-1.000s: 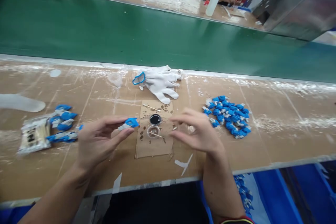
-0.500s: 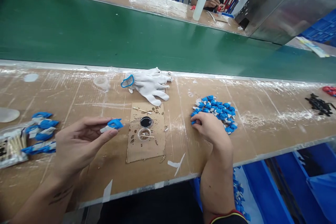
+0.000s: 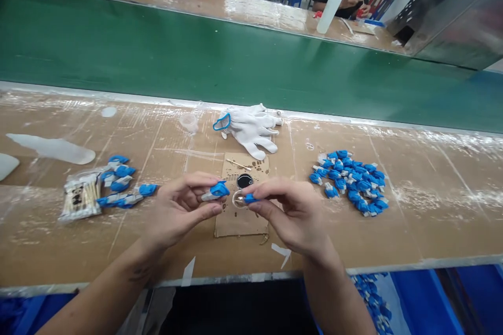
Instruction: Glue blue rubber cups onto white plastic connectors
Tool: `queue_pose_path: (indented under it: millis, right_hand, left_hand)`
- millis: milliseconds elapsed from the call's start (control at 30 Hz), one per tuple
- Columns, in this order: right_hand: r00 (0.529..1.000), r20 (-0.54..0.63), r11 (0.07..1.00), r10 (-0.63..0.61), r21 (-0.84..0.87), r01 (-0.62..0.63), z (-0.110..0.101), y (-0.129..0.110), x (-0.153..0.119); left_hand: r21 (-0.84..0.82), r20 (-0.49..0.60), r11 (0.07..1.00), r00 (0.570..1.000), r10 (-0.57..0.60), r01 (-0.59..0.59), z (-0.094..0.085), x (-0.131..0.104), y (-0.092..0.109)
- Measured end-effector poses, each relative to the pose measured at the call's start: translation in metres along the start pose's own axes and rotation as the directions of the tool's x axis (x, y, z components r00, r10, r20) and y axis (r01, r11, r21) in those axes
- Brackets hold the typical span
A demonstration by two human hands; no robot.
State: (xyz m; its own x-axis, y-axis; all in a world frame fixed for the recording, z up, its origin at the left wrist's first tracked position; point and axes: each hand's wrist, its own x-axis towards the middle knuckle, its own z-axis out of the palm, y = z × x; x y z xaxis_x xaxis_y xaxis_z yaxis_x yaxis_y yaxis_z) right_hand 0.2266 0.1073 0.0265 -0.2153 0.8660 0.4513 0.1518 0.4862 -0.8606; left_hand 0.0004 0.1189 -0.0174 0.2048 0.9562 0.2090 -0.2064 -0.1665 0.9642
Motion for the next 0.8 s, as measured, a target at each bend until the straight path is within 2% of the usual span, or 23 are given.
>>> queue_pose_path:
  millis: [167, 267, 433, 600, 700, 800]
  right_hand:
    - [1.0, 0.012, 0.997, 0.007, -0.071, -0.006, 0.018, -0.002, 0.003]
    - [0.999, 0.034, 0.997, 0.043, -0.062, -0.041, 0.024, 0.0, 0.001]
    - [0.997, 0.072, 0.985, 0.019, -0.171, -0.007, 0.028, 0.001, 0.002]
    - [0.991, 0.122, 0.972, 0.052, -0.234, -0.022, 0.026, -0.005, 0.004]
    - [0.986, 0.13, 0.956, 0.107, -0.285, -0.067, 0.028, -0.006, 0.003]
    - [0.989, 0.097, 0.958, 0.108, -0.276, -0.078, 0.031, -0.006, 0.001]
  left_hand:
    - [-0.08, 0.031, 0.997, 0.999, 0.004, -0.002, 0.002, -0.004, -0.002]
    - [-0.097, 0.022, 0.995, 1.0, 0.02, -0.018, 0.003, -0.005, -0.004]
    - [-0.107, 0.023, 0.992, 0.997, 0.073, -0.07, 0.004, -0.005, -0.004]
    - [0.077, 0.022, 0.977, 0.98, 0.198, -0.199, 0.005, -0.006, 0.0]
    - [0.231, 0.041, 0.914, 0.942, 0.333, -0.333, 0.004, -0.006, 0.001]
    - [0.299, 0.059, 0.86, 0.908, 0.415, -0.413, 0.002, -0.006, 0.001]
